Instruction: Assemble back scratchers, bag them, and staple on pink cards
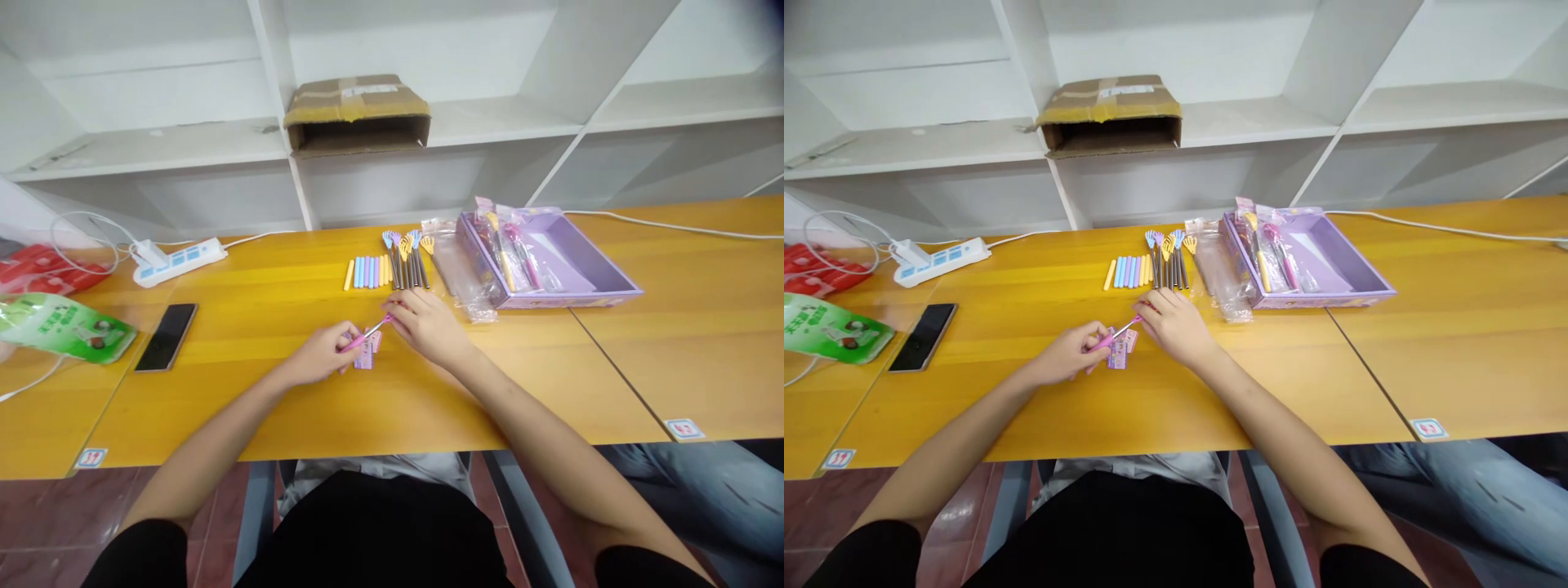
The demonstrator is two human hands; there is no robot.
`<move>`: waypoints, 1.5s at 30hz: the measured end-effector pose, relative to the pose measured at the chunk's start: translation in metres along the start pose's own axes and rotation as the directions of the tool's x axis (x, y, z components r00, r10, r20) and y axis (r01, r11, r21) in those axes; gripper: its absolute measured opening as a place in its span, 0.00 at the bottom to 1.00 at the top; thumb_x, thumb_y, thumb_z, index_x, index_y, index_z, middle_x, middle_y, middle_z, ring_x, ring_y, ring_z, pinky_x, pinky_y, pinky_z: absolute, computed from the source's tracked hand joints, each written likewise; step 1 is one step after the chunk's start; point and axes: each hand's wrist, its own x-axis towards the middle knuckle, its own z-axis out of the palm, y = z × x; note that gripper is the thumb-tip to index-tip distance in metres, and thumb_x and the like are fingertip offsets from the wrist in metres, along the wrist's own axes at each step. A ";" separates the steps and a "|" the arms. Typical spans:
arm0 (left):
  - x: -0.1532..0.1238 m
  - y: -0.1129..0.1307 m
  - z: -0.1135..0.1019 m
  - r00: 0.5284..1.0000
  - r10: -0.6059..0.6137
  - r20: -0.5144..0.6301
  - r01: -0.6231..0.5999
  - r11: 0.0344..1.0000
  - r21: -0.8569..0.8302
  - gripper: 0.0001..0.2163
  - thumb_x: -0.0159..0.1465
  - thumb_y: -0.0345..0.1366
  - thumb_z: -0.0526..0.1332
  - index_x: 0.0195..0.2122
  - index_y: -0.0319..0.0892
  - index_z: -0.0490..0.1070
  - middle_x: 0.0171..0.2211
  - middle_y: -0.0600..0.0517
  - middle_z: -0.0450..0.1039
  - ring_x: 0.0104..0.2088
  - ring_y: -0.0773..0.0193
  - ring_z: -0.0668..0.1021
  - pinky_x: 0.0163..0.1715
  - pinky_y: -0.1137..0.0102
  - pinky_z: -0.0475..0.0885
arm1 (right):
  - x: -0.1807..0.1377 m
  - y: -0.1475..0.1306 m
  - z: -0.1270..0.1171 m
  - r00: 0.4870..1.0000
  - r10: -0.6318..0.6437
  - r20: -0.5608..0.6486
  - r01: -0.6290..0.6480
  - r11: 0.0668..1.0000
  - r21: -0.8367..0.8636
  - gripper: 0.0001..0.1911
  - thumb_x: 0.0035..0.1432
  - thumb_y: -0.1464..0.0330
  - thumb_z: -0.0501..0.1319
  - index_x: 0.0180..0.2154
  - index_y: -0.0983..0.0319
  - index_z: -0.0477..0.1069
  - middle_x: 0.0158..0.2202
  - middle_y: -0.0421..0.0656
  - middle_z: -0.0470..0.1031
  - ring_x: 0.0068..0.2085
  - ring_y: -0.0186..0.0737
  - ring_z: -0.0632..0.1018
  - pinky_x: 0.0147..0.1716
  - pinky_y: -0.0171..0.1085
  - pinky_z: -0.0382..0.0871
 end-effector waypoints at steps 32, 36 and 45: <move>0.020 -0.064 -0.008 0.835 -0.142 -0.532 -0.157 0.865 -0.477 0.14 0.72 0.45 0.63 0.53 0.49 0.61 0.29 0.62 0.70 0.17 0.75 0.63 0.17 0.78 0.55 | -0.039 0.099 0.008 0.665 0.720 -0.197 -0.747 0.642 -0.172 0.19 0.71 0.65 0.55 0.55 0.63 0.78 0.47 0.56 0.84 0.52 0.59 0.75 0.55 0.56 0.57; 0.017 -0.064 -0.003 0.855 -0.060 -0.515 -0.208 0.870 -0.447 0.11 0.72 0.43 0.63 0.48 0.49 0.63 0.31 0.61 0.69 0.17 0.75 0.61 0.18 0.77 0.52 | -0.030 0.081 -0.004 0.677 0.675 -0.294 -0.695 0.718 0.046 0.16 0.71 0.64 0.59 0.55 0.62 0.77 0.46 0.53 0.82 0.43 0.52 0.76 0.49 0.52 0.66; 0.000 -0.045 0.020 0.955 0.132 -0.267 -0.219 0.919 -0.328 0.18 0.68 0.50 0.68 0.50 0.42 0.78 0.40 0.49 0.77 0.38 0.61 0.78 0.41 0.67 0.74 | -0.015 -0.029 0.031 0.856 0.516 0.016 -0.232 0.356 0.905 0.20 0.72 0.59 0.65 0.61 0.53 0.65 0.44 0.43 0.77 0.34 0.36 0.77 0.35 0.38 0.75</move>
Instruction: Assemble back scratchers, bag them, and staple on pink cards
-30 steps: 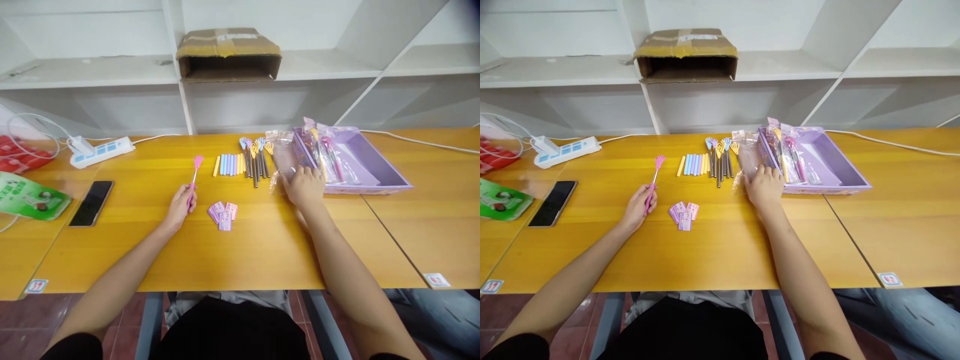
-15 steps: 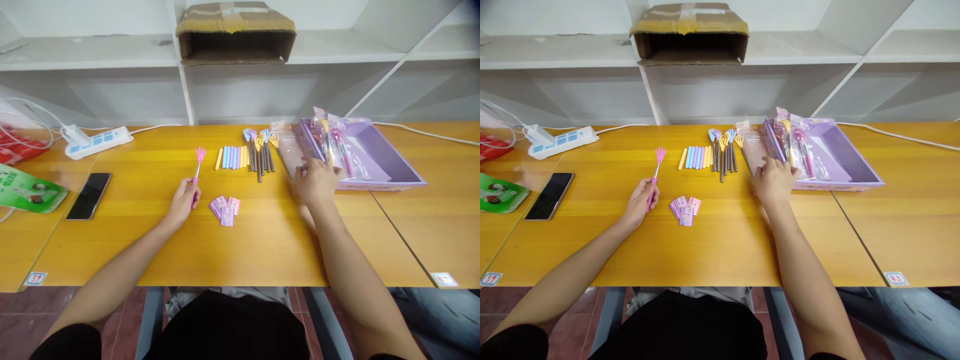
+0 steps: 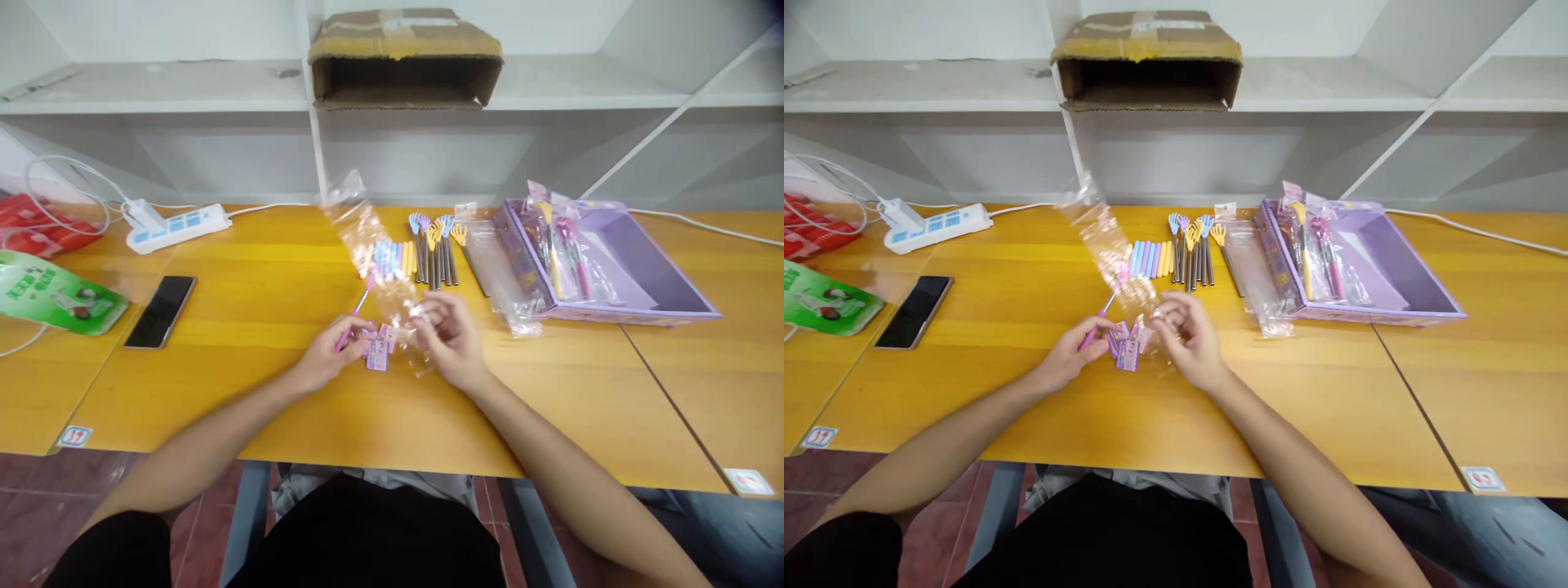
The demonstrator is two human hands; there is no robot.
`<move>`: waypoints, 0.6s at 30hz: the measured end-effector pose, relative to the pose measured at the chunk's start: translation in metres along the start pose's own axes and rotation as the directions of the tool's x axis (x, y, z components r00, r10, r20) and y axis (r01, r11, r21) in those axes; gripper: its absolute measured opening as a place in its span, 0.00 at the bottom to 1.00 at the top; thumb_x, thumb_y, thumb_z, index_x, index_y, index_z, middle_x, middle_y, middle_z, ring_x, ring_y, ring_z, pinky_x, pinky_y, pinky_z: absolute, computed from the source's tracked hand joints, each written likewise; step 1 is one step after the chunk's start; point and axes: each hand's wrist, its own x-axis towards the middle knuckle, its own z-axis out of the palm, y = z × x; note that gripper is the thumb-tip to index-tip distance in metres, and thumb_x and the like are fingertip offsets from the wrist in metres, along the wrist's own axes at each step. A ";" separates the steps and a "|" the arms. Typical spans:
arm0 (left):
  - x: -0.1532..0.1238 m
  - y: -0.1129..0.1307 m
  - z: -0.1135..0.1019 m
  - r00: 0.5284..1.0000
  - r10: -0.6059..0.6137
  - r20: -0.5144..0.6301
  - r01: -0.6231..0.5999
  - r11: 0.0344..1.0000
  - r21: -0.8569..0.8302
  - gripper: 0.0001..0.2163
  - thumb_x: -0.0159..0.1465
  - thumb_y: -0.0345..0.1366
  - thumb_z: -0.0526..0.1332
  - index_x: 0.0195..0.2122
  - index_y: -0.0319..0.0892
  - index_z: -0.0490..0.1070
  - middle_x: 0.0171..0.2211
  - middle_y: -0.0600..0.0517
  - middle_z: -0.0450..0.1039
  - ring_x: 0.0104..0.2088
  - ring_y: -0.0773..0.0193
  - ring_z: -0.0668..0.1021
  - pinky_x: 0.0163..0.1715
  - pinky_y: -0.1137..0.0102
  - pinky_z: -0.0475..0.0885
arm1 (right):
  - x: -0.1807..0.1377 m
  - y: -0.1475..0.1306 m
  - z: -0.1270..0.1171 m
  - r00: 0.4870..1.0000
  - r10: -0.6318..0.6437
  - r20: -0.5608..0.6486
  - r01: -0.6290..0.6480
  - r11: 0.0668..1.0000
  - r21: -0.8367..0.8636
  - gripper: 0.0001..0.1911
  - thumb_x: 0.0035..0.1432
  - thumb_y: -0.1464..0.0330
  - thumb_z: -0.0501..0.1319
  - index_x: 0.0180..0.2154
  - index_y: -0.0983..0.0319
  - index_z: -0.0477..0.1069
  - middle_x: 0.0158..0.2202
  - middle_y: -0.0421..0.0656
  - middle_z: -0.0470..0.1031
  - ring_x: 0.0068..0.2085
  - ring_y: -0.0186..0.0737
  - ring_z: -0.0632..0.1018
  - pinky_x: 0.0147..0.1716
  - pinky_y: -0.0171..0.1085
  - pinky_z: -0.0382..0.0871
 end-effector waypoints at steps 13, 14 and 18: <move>-0.019 0.008 0.017 0.971 -0.037 0.238 0.003 0.990 0.140 0.15 0.69 0.49 0.68 0.33 0.43 0.77 0.39 0.46 0.80 0.45 0.54 0.81 0.59 0.56 0.72 | -0.008 0.000 0.028 0.830 0.280 0.482 -0.442 0.858 0.263 0.21 0.67 0.49 0.68 0.51 0.57 0.77 0.44 0.43 0.80 0.43 0.41 0.80 0.48 0.41 0.77; -0.021 0.008 0.018 0.965 -0.046 0.257 0.008 0.989 0.147 0.15 0.69 0.49 0.68 0.33 0.43 0.77 0.39 0.46 0.80 0.45 0.54 0.81 0.58 0.56 0.72 | -0.009 0.001 0.029 0.831 0.279 0.482 -0.442 0.856 0.267 0.20 0.67 0.49 0.69 0.48 0.58 0.78 0.44 0.43 0.81 0.45 0.42 0.81 0.50 0.42 0.77; -0.021 0.006 0.020 0.956 -0.069 0.284 0.029 0.989 0.142 0.14 0.68 0.49 0.69 0.33 0.43 0.78 0.37 0.47 0.80 0.44 0.55 0.80 0.53 0.59 0.74 | -0.006 0.002 0.026 0.876 0.308 0.371 -0.429 0.849 0.308 0.16 0.66 0.53 0.71 0.43 0.58 0.79 0.41 0.42 0.81 0.42 0.40 0.80 0.48 0.41 0.77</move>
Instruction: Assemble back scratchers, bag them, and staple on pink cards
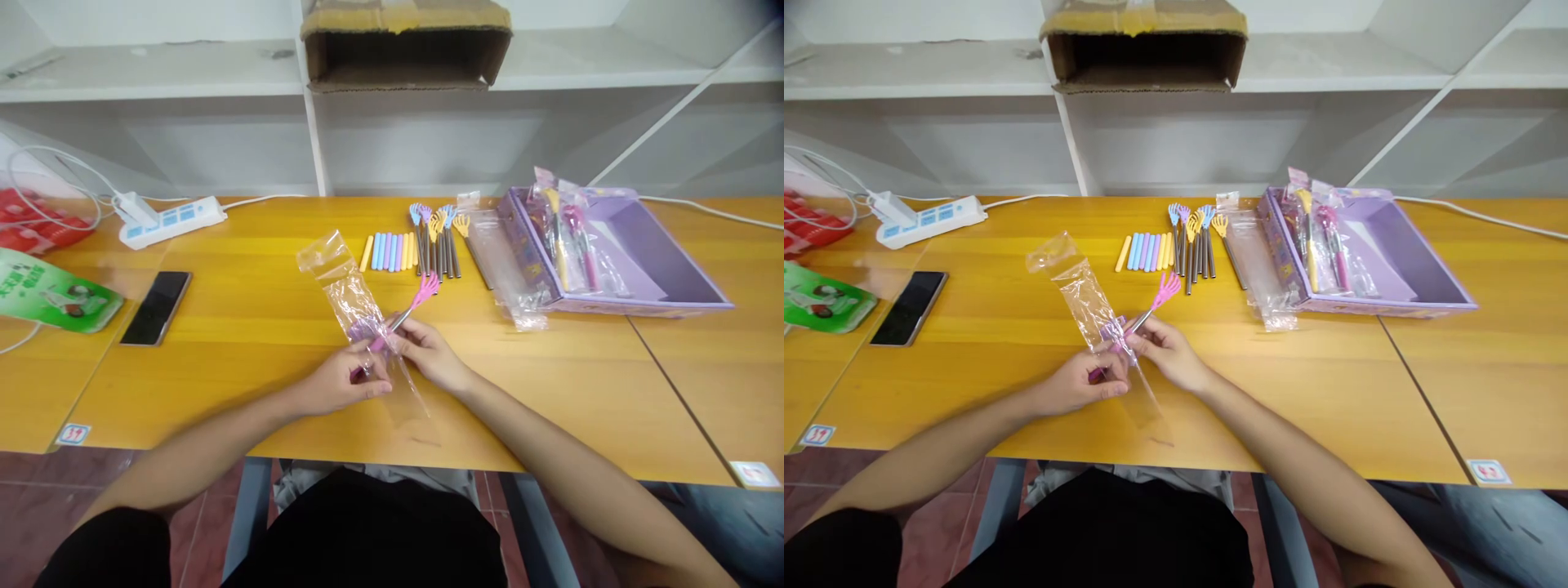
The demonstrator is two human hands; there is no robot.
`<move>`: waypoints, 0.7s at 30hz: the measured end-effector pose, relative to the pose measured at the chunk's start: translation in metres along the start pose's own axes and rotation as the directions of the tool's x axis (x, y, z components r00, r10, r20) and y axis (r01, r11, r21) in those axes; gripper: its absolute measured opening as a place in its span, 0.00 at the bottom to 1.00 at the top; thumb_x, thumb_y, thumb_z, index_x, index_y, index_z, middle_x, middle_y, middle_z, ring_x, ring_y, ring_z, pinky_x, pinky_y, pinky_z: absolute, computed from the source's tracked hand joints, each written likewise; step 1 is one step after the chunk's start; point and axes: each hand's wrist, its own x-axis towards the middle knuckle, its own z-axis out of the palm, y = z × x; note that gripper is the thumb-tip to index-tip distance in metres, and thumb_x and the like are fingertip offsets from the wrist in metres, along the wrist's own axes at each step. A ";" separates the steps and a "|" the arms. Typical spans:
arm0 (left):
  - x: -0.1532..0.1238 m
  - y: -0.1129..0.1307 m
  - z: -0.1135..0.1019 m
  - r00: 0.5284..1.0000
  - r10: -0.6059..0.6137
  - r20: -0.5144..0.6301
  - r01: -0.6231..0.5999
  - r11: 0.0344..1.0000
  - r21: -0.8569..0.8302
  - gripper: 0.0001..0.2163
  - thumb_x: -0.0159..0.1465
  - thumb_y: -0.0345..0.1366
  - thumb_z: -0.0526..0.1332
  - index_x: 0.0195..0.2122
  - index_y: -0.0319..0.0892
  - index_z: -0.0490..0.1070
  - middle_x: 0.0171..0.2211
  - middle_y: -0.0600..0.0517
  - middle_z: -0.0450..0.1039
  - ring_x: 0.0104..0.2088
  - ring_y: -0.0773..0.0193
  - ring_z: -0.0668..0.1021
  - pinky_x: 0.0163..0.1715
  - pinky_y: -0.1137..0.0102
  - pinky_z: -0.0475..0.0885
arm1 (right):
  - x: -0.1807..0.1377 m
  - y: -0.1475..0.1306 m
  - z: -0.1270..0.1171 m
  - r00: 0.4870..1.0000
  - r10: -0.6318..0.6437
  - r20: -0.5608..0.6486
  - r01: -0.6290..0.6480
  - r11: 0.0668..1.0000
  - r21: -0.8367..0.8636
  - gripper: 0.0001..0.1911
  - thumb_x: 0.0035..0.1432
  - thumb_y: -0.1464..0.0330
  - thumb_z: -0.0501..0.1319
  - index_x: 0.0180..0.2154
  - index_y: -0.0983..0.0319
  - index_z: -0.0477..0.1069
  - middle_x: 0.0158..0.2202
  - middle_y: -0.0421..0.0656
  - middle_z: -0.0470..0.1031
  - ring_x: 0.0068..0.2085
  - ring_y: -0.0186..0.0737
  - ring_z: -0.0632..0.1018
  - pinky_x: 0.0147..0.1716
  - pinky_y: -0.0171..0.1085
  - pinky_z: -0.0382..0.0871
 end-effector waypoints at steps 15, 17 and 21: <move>0.024 -0.014 -0.050 0.729 -0.152 -0.667 -0.272 0.830 -0.487 0.20 0.58 0.49 0.79 0.31 0.41 0.74 0.33 0.52 0.80 0.34 0.65 0.82 0.36 0.69 0.80 | -0.022 -0.035 -0.042 0.982 -0.181 -0.049 0.137 0.872 -0.470 0.18 0.77 0.52 0.57 0.50 0.56 0.78 0.25 0.37 0.65 0.25 0.37 0.66 0.26 0.38 0.61; 0.025 -0.012 -0.053 0.720 -0.166 -0.674 -0.286 0.813 -0.506 0.21 0.57 0.49 0.80 0.32 0.41 0.73 0.33 0.52 0.81 0.34 0.64 0.83 0.36 0.68 0.81 | -0.022 -0.038 -0.040 0.986 -0.155 0.064 0.160 0.753 -0.639 0.19 0.77 0.53 0.55 0.48 0.57 0.79 0.29 0.41 0.73 0.29 0.41 0.73 0.32 0.40 0.66; 0.025 -0.011 -0.055 0.713 -0.185 -0.677 -0.293 0.798 -0.527 0.22 0.56 0.49 0.81 0.32 0.41 0.72 0.32 0.52 0.81 0.34 0.64 0.84 0.35 0.68 0.82 | -0.017 -0.039 -0.036 0.981 -0.090 0.174 0.190 0.651 -0.735 0.20 0.77 0.53 0.54 0.47 0.57 0.80 0.36 0.46 0.81 0.34 0.44 0.77 0.38 0.41 0.71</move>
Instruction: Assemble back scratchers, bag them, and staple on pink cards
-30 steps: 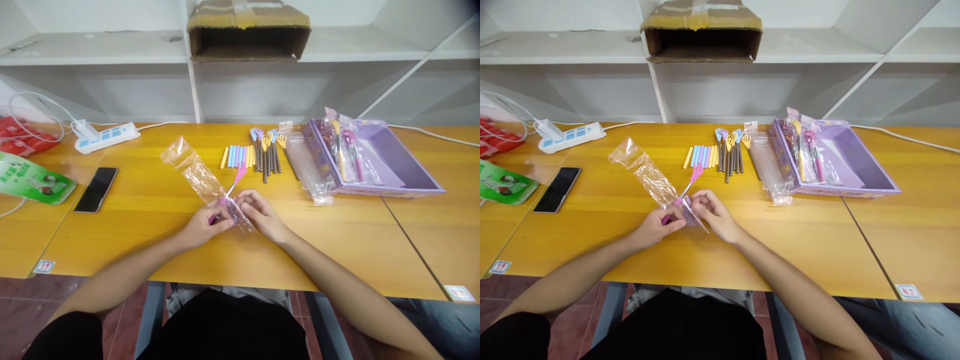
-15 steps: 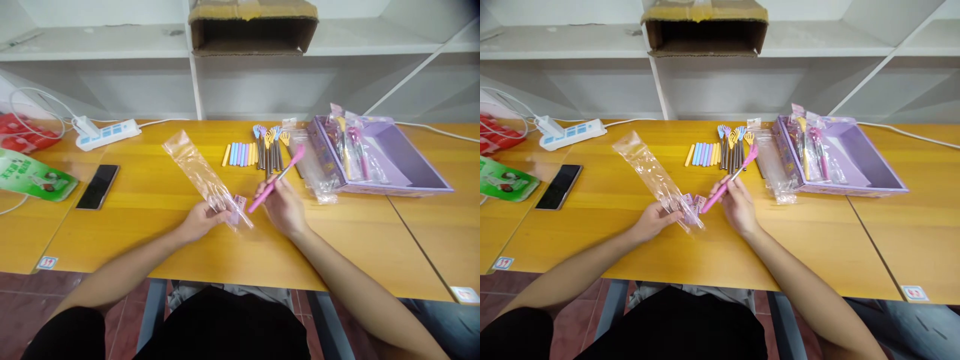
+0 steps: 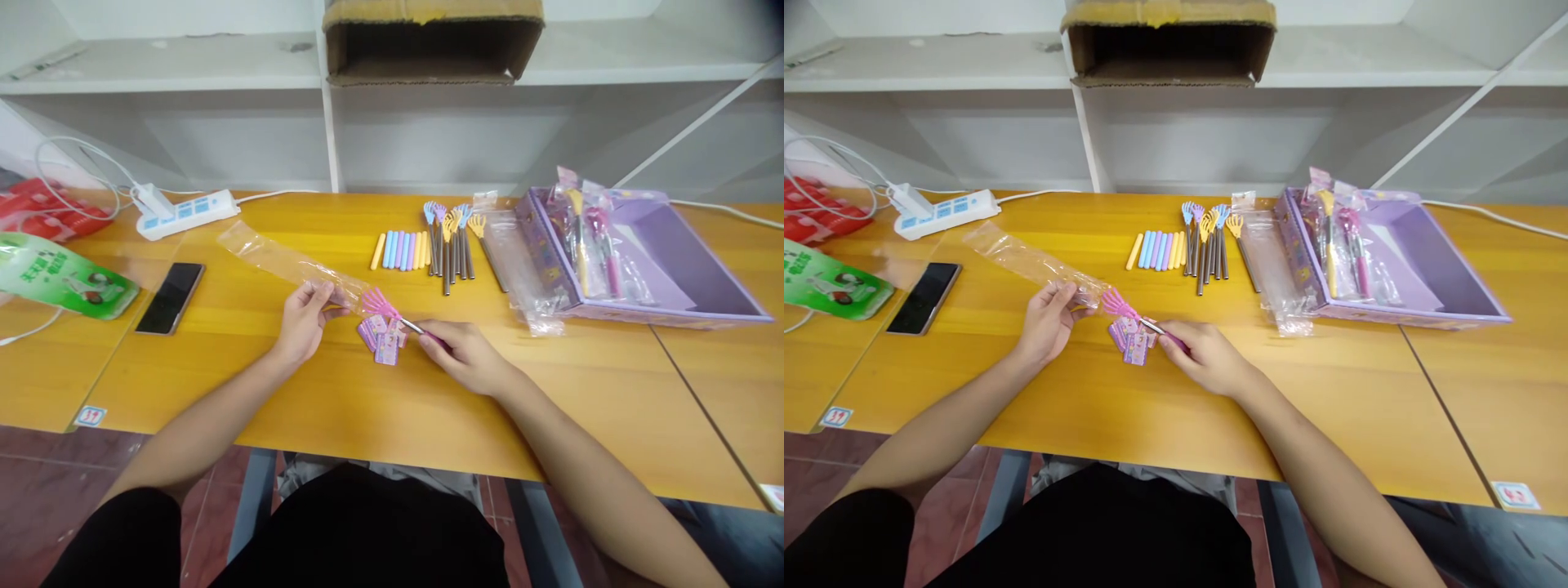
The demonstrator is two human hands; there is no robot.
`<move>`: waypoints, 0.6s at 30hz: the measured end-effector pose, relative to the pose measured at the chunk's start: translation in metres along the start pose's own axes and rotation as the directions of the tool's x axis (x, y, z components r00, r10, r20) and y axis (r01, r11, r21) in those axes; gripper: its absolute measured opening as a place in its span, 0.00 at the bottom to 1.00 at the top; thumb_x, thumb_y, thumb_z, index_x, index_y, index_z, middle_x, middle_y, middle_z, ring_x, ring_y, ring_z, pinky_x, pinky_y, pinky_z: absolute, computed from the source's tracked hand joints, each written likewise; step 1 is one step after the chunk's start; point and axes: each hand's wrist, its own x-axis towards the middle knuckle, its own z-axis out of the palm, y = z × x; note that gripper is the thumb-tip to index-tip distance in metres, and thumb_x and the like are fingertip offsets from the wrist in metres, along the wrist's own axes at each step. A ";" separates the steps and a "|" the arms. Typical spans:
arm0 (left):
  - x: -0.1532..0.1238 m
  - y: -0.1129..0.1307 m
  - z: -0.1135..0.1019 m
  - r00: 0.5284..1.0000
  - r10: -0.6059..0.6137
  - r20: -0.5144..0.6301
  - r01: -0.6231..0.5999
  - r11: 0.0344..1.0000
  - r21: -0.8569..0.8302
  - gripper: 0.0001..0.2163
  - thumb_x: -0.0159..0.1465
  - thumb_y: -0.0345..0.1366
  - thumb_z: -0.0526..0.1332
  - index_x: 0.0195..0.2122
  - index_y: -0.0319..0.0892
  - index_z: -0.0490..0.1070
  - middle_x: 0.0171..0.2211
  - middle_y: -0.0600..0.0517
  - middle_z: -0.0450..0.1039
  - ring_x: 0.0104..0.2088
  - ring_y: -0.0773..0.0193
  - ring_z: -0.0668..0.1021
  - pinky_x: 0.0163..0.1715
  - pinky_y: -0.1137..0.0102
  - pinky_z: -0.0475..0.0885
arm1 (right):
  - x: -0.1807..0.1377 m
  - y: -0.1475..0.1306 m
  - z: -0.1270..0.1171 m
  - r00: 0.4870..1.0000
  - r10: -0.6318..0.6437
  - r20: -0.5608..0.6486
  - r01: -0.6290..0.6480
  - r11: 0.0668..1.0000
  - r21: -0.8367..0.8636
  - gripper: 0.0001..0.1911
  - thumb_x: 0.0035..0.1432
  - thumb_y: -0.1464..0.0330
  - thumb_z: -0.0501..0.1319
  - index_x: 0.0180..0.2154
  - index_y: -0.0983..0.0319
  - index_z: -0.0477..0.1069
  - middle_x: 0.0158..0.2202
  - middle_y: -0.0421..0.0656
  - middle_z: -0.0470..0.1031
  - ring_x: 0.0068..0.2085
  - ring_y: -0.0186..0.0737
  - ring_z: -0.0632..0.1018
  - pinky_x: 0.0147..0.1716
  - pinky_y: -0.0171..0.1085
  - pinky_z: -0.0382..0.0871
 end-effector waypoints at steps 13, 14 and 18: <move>-0.011 -0.009 0.005 0.987 -0.077 0.144 0.070 0.996 0.047 0.19 0.59 0.49 0.79 0.37 0.40 0.76 0.36 0.52 0.81 0.35 0.64 0.84 0.37 0.67 0.85 | 0.001 0.006 0.005 0.996 0.019 0.084 -0.022 0.999 0.033 0.21 0.78 0.54 0.53 0.50 0.58 0.80 0.37 0.46 0.82 0.37 0.44 0.80 0.42 0.39 0.73; -0.013 -0.010 0.006 0.982 -0.097 0.161 0.090 0.994 0.054 0.20 0.59 0.49 0.79 0.38 0.40 0.77 0.36 0.52 0.81 0.35 0.63 0.85 0.37 0.66 0.85 | 0.001 0.006 0.006 0.997 0.012 0.080 -0.014 0.999 0.029 0.21 0.79 0.54 0.52 0.54 0.58 0.79 0.39 0.47 0.82 0.40 0.45 0.81 0.44 0.40 0.73; -0.018 -0.012 0.008 0.956 -0.183 0.227 0.165 0.982 0.095 0.20 0.59 0.49 0.79 0.40 0.38 0.78 0.35 0.49 0.83 0.35 0.60 0.86 0.37 0.64 0.86 | 0.000 0.007 0.010 0.998 0.012 0.061 -0.014 1.000 0.025 0.25 0.79 0.56 0.53 0.69 0.60 0.69 0.40 0.46 0.80 0.44 0.45 0.81 0.46 0.40 0.72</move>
